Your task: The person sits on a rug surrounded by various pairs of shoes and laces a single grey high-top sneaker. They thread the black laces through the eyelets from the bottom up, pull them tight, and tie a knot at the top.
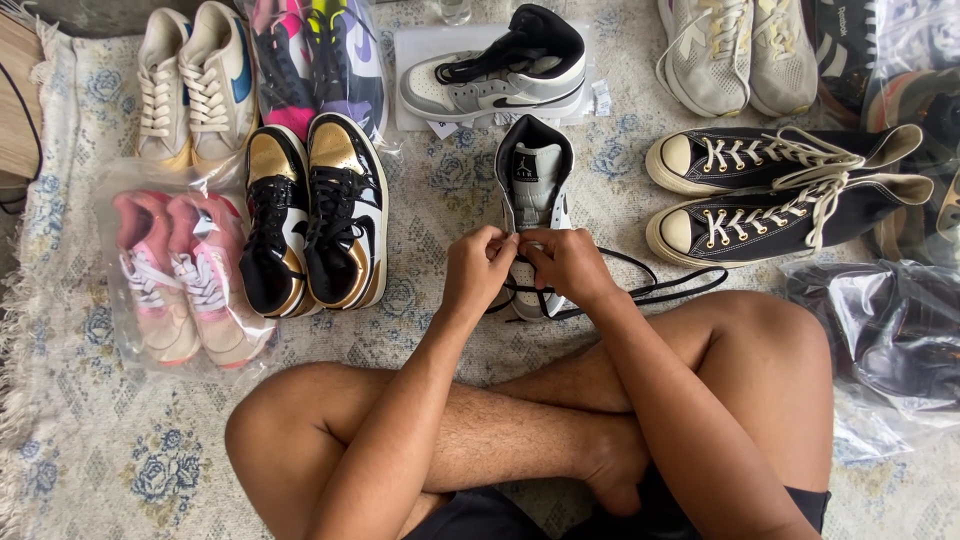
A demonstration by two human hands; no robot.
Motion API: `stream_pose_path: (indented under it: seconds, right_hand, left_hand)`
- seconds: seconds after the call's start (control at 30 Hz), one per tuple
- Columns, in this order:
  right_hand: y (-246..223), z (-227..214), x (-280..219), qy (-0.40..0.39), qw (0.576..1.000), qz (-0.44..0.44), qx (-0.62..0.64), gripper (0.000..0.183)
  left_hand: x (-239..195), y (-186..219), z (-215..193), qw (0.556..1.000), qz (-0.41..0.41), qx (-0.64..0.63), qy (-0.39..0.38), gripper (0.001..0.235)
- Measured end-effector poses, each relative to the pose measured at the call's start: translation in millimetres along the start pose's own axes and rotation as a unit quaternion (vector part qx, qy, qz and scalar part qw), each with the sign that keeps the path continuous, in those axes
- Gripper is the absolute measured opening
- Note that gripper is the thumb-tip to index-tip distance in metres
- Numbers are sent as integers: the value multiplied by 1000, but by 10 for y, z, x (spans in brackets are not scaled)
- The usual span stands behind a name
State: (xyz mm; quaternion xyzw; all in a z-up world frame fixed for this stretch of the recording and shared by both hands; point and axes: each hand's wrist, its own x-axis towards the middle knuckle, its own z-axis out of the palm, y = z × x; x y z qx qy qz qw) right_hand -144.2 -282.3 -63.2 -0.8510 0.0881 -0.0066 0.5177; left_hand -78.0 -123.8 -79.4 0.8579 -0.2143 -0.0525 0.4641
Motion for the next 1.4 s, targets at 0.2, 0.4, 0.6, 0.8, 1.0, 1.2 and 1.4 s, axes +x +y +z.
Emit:
stream_pose_path:
  seconds: [0.2,0.4,0.6,0.8,1.0,1.2,1.4]
  right_hand:
    - [-5,34,-30,17,998,-33,-59,21]
    - [-1,41,-31,27,996,-36,-82,18]
    - [-40,-119,-157,57,992,-24,-110,17]
    - [-61,-433,-347,78,988,59,-120,19]
    - [148,-821,-552,141,980,99,-99,20]
    - [203,-1316,-749,237,953,179,-56,18]
    - [643,-1102,-661,165,859,251,-414,45]
  left_hand:
    - [-5,112,-142,999,24,2,-25,25]
    - [37,-35,-105,999,10,-10,-41,25]
    - [39,-32,-124,997,-17,-48,-55,25]
    - [18,-10,-60,975,-160,-138,-69,27]
    - [1,-16,-73,983,-124,-126,-49,26]
    - [18,143,-190,980,-145,-108,-87,16]
    - [47,-75,-113,976,-156,-132,-74,30]
